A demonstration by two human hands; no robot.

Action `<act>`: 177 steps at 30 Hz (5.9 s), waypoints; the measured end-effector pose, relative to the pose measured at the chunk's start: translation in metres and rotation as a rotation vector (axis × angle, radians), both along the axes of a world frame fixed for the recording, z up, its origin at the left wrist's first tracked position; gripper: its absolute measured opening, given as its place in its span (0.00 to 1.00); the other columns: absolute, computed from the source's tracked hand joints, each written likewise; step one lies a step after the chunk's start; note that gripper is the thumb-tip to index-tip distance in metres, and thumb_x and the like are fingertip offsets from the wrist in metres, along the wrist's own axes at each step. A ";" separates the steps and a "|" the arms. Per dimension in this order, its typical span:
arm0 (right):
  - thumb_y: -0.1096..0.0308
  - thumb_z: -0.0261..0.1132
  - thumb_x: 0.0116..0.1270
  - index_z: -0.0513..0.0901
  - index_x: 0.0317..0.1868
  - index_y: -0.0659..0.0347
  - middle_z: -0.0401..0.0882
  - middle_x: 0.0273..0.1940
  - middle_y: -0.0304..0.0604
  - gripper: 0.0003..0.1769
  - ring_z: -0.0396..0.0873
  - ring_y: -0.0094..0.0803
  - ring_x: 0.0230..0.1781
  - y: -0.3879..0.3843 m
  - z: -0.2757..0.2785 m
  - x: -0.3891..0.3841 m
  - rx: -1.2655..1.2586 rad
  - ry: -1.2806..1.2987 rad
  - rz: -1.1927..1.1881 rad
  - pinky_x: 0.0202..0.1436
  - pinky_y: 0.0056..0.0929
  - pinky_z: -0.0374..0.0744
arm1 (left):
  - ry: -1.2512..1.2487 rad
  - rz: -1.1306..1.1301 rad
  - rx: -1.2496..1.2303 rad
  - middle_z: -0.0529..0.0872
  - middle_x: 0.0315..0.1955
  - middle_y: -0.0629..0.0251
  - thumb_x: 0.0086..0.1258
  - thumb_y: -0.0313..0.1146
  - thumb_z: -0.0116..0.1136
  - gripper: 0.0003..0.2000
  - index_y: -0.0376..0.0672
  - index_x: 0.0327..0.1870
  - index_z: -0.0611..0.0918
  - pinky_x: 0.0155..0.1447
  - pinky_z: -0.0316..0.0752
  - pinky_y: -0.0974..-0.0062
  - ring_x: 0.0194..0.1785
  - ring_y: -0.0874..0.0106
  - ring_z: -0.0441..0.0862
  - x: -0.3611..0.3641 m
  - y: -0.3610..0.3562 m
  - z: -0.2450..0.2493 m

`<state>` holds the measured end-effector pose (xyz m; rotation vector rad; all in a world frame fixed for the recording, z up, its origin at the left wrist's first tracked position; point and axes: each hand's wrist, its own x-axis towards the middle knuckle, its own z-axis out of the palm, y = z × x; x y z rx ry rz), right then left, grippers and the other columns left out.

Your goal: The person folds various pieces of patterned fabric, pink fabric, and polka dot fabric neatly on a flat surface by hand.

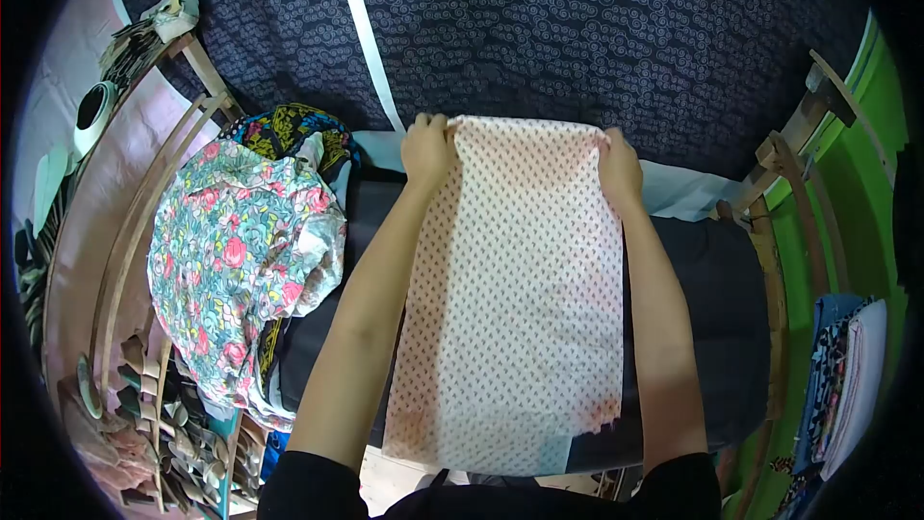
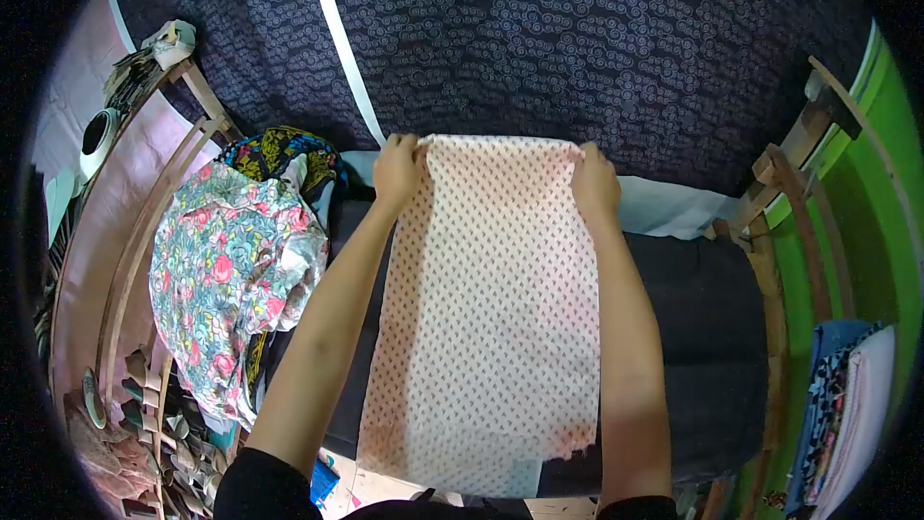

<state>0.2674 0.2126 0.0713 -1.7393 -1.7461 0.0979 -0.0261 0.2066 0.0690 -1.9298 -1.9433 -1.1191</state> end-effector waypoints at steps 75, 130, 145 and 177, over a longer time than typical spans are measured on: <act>0.80 0.60 0.56 0.73 0.48 0.72 0.79 0.41 0.48 0.17 0.78 0.33 0.37 -0.476 -0.102 -0.053 -0.559 1.274 0.158 0.43 0.28 0.76 | -1.051 -0.440 -0.715 0.71 0.52 0.46 0.50 0.29 0.66 0.44 0.31 0.64 0.47 0.52 0.73 0.71 0.52 0.63 0.73 -0.026 -0.419 -0.084; 0.58 0.63 0.57 0.71 0.54 0.65 0.78 0.43 0.51 0.28 0.75 0.49 0.46 -0.422 -0.003 0.008 -0.203 0.070 0.180 0.46 0.41 0.74 | -0.007 -0.520 -0.547 0.72 0.53 0.45 0.52 0.50 0.64 0.40 0.34 0.62 0.64 0.61 0.63 0.61 0.56 0.51 0.70 -0.016 -0.407 -0.043; 0.68 0.67 0.56 0.78 0.45 0.63 0.79 0.38 0.42 0.16 0.78 0.27 0.30 -0.379 -0.059 -0.004 -0.993 1.346 0.101 0.33 0.24 0.79 | -0.704 -0.264 -0.737 0.82 0.31 0.50 0.51 0.46 0.64 0.25 0.28 0.39 0.77 0.42 0.74 0.70 0.35 0.67 0.80 -0.019 -0.399 -0.095; 0.59 0.68 0.52 0.81 0.28 0.63 0.79 0.23 0.45 0.15 0.80 0.37 0.26 -0.407 -0.027 0.011 -0.503 0.110 0.328 0.30 0.34 0.75 | -1.303 -0.524 -0.651 0.80 0.39 0.65 0.63 0.35 0.60 0.16 0.35 0.48 0.76 0.46 0.73 0.77 0.41 0.76 0.77 0.007 -0.398 -0.041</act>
